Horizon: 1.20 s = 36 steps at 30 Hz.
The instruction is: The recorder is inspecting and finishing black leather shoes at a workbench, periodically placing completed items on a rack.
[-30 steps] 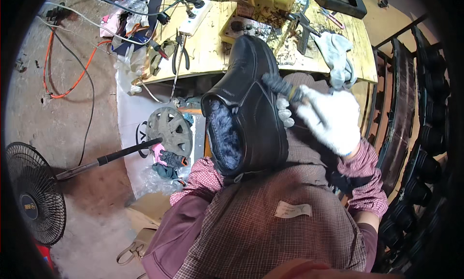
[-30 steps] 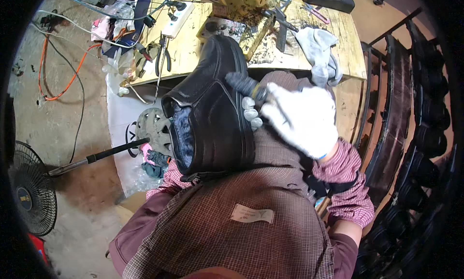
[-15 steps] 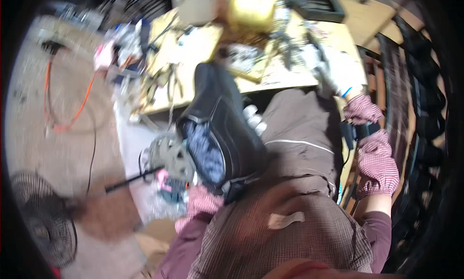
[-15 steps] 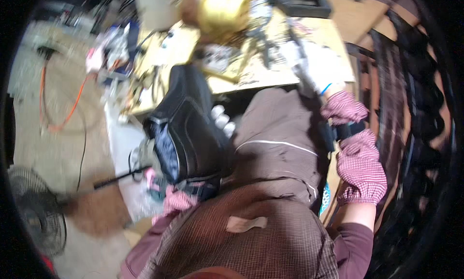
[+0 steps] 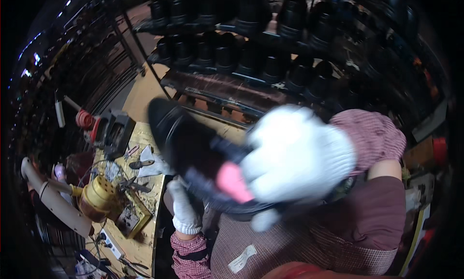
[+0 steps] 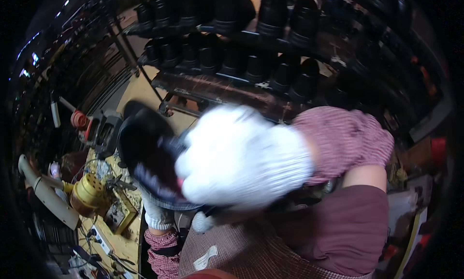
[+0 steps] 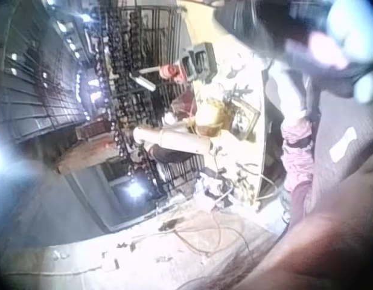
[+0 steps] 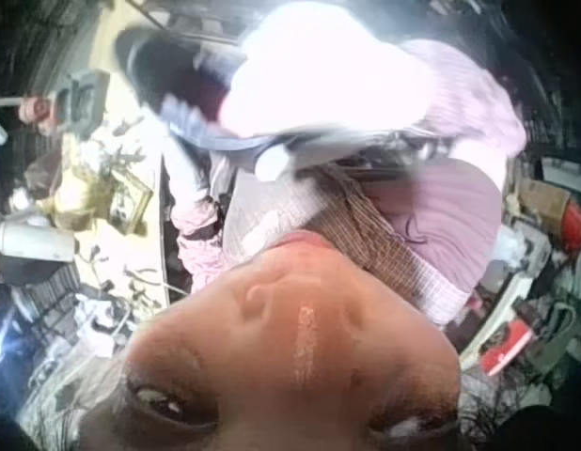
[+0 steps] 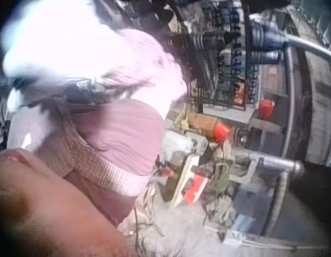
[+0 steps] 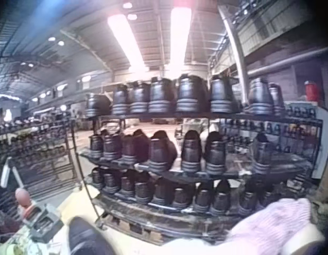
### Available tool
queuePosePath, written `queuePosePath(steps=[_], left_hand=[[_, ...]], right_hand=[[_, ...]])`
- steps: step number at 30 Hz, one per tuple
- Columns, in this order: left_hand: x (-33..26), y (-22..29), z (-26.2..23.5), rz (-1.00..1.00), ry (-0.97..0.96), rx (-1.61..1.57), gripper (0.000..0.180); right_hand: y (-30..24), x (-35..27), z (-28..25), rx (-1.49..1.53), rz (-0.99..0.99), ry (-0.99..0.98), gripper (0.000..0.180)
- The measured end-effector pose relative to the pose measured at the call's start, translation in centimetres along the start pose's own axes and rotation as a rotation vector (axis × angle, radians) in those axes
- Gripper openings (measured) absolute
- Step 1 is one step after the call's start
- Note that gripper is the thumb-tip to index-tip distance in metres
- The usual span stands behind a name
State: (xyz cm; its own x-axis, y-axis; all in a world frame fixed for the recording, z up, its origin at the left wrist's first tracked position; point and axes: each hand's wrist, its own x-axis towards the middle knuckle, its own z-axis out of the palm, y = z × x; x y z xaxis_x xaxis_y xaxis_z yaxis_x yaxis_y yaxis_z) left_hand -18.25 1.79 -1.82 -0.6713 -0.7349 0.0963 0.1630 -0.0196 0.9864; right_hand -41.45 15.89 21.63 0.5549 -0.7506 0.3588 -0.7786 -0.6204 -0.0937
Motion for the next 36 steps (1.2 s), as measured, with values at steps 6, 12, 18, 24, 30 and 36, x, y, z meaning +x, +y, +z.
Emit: queuePosePath(steps=[6,12,18,24,30,36], left_hand=[[1.4,3.0,4.2,-0.072,-0.173,-0.31,0.091],[1.6,2.9,4.4,-0.111,-0.171,-0.358,0.09],[2.1,3.1,4.5,-0.084,-0.193,-0.255,0.091],[2.9,3.8,3.9,-0.087,-0.13,-0.196,0.092],[5.2,7.4,7.2,-0.227,-0.097,-0.287,0.061],[1.9,2.1,3.4,-0.118,-0.186,-0.399,0.059]], right_hand=[[-2.7,-8.2,-8.9,-0.501,0.558,0.391,0.039],[8.1,-18.5,-14.0,-1.023,0.984,0.199,0.051],[13.8,-24.1,-13.8,-1.39,1.071,0.106,0.038],[10.4,-22.0,-29.2,-1.522,0.778,0.949,0.039],[14.4,-38.8,-40.8,-1.219,1.475,0.41,0.059],[9.0,-26.5,-23.0,-1.568,0.812,0.49,0.027]])
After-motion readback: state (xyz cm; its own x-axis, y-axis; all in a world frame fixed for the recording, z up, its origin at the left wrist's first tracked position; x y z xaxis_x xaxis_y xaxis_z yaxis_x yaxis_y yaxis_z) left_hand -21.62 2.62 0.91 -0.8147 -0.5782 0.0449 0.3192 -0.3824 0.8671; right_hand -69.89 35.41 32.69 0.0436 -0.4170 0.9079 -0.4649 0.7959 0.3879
